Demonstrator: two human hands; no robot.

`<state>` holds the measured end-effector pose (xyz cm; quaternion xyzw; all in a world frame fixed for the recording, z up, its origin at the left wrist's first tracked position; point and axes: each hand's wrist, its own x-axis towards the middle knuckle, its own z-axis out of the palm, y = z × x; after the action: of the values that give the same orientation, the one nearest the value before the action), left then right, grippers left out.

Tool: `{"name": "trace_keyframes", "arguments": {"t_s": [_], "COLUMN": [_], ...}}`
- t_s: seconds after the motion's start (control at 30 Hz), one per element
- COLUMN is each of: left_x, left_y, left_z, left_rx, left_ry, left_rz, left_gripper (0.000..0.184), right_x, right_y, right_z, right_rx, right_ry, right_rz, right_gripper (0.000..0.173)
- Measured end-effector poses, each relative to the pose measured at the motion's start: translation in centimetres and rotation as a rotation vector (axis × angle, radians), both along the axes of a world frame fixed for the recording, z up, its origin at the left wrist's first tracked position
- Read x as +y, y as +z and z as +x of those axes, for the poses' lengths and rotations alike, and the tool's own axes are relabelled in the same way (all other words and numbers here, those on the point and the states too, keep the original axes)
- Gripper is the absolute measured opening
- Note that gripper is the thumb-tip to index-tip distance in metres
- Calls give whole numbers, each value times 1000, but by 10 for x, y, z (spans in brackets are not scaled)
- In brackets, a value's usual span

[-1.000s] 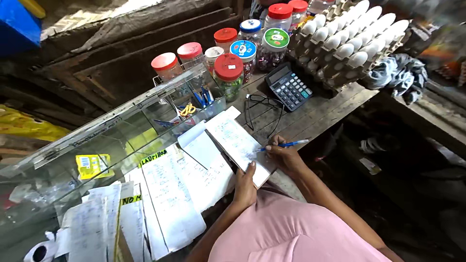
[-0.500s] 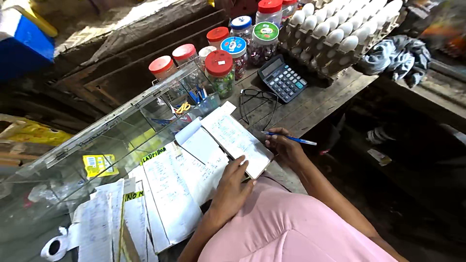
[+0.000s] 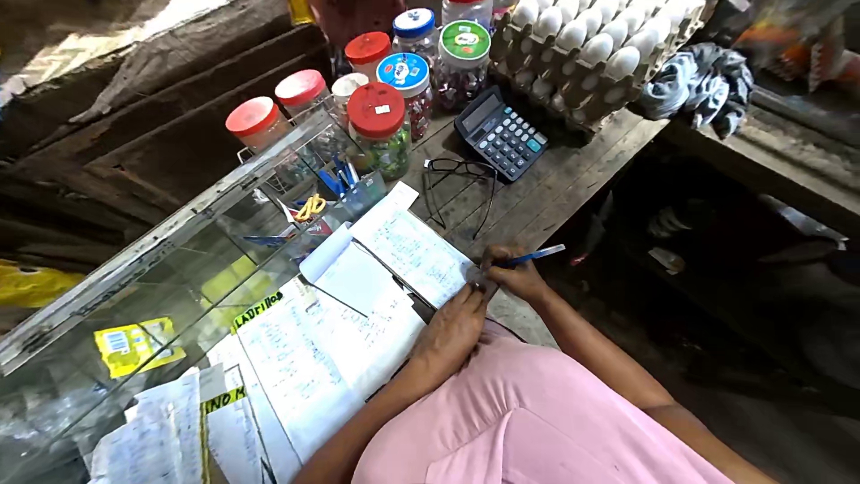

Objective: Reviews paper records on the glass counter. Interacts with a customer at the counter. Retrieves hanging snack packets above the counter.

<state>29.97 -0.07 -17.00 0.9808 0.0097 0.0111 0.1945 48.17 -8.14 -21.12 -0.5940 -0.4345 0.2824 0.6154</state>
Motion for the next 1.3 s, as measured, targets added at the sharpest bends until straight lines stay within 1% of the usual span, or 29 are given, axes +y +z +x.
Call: {"name": "trace_keyframes", "arguments": {"t_s": [0.1, 0.2, 0.43, 0.63, 0.77, 0.83, 1.0, 1.3], "left_x": [-3, -5, -7, -9, -10, -10, -10, -9], "left_y": [-5, -8, -10, -7, -6, -6, -8, -6], "left_z": [1, 1, 2, 2, 1, 2, 1, 1], "left_rx": [-39, -61, -63, -57, -36, -31, -28, -22], "left_ry": [9, 15, 35, 44, 42, 43, 29, 37], "left_rz": [31, 41, 41, 65, 82, 83, 107, 73], "left_gripper": [26, 25, 25, 23, 26, 27, 28, 27], "right_x": [3, 5, 6, 5, 5, 5, 5, 6], "right_y": [-5, -9, -11, -11, -10, -10, -13, -11], "right_z": [2, 3, 5, 4, 4, 5, 5, 4], "right_rx": [-103, -148, -128, -195, -82, -67, -105, -172], "right_ry": [11, 31, 59, 55, 63, 58, 60, 68], "right_rz": [52, 80, 95, 67, 88, 88, 98, 86], "right_gripper": [12, 13, 13, 16, 12, 11, 12, 15]}}
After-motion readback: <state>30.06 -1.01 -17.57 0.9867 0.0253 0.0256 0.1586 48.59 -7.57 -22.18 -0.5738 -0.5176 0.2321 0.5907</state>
